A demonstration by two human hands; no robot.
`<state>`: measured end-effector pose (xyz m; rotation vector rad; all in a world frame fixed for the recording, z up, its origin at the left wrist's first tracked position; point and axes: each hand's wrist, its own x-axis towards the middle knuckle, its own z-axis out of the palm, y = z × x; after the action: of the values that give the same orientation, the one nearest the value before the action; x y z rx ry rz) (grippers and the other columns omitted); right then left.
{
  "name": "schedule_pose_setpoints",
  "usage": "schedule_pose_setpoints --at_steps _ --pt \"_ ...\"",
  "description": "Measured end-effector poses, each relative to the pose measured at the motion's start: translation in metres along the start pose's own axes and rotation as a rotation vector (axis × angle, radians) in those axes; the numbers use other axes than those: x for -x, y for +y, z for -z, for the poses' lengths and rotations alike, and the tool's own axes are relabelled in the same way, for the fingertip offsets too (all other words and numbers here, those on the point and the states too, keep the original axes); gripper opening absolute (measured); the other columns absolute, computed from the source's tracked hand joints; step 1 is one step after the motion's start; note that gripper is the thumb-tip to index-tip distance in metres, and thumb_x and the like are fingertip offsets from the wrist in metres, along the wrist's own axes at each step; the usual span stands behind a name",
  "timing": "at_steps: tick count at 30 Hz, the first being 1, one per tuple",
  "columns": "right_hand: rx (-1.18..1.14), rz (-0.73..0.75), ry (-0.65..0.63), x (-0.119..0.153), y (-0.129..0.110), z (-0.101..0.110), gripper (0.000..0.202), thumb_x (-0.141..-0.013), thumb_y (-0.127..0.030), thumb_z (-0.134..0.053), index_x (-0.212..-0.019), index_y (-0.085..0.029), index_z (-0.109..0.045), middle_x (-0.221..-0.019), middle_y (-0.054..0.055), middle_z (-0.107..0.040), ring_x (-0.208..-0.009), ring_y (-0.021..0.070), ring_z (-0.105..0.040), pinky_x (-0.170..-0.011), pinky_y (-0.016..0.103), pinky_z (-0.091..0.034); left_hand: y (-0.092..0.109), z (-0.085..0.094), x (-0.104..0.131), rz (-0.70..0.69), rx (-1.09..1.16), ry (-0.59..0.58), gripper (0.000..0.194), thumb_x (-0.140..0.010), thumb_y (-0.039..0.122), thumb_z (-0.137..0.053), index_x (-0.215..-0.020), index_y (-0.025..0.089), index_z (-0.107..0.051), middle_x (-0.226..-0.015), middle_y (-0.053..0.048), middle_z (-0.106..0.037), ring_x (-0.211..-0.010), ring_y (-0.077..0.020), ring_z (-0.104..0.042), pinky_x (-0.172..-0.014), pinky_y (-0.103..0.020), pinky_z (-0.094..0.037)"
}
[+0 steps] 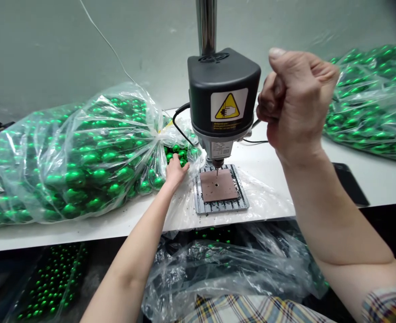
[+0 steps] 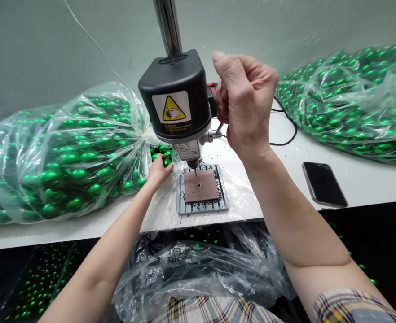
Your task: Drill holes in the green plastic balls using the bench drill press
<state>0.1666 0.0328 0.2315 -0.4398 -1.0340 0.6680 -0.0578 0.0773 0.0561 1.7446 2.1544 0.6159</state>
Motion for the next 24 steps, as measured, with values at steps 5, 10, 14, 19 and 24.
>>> schedule_pose_setpoints --at_steps 5,10,14,19,24 --pt "-0.012 0.064 -0.007 -0.001 0.004 0.0 0.045 -0.078 -0.015 -0.067 -0.044 -0.024 -0.039 -0.036 -0.005 -0.032 -0.03 0.0075 -0.022 -0.029 0.029 -0.009 -0.014 0.009 0.035 -0.011 0.896 -0.093 0.055 -0.078 0.044 -0.078 -0.121 0.018 -0.057 -0.097 -0.008 -0.069 -0.088 -0.0217 -0.068 -0.075 -0.034 -0.056" --pt "0.048 0.064 0.011 0.0 0.006 0.0 0.047 -0.085 -0.014 -0.06 -0.047 -0.024 -0.035 -0.037 -0.006 -0.03 -0.031 0.0079 -0.02 -0.029 0.028 -0.011 -0.008 -0.002 0.07 0.028 1.192 -0.295 0.065 -0.067 0.046 -0.087 -0.118 0.018 -0.06 -0.105 -0.009 -0.073 -0.092 -0.0206 -0.07 -0.079 -0.034 -0.057" --pt "0.093 0.056 0.009 -0.002 0.007 0.001 0.05 -0.084 -0.022 -0.066 -0.048 -0.024 -0.032 -0.038 -0.006 -0.029 -0.031 0.0085 -0.019 -0.029 0.03 -0.011 0.002 -0.023 0.08 -0.08 1.142 -0.268 0.063 -0.067 0.043 -0.087 -0.117 0.018 -0.058 -0.1 -0.007 -0.074 -0.093 -0.0188 -0.069 -0.084 -0.033 -0.054" --pt "0.172 0.063 -0.056 -0.005 0.011 0.006 0.062 -0.08 -0.056 -0.074 -0.051 -0.025 -0.029 -0.041 -0.004 -0.03 -0.033 0.0112 -0.022 -0.031 0.033 -0.016 0.009 -0.037 0.078 -0.09 1.096 -0.191 0.054 -0.064 0.031 -0.087 -0.103 0.019 -0.052 -0.086 0.0 -0.068 -0.078 -0.0131 -0.065 -0.071 -0.025 -0.049" --pt "0.137 0.092 -0.066 -0.003 0.01 0.005 0.063 -0.078 -0.055 -0.077 -0.05 -0.025 -0.029 -0.041 -0.005 -0.029 -0.033 0.0107 -0.024 -0.031 0.032 -0.017 0.012 -0.037 0.071 -0.204 1.012 -0.184 0.053 -0.064 0.031 -0.086 -0.106 0.018 -0.058 -0.096 -0.004 -0.069 -0.085 -0.0159 -0.065 -0.07 -0.026 -0.049"
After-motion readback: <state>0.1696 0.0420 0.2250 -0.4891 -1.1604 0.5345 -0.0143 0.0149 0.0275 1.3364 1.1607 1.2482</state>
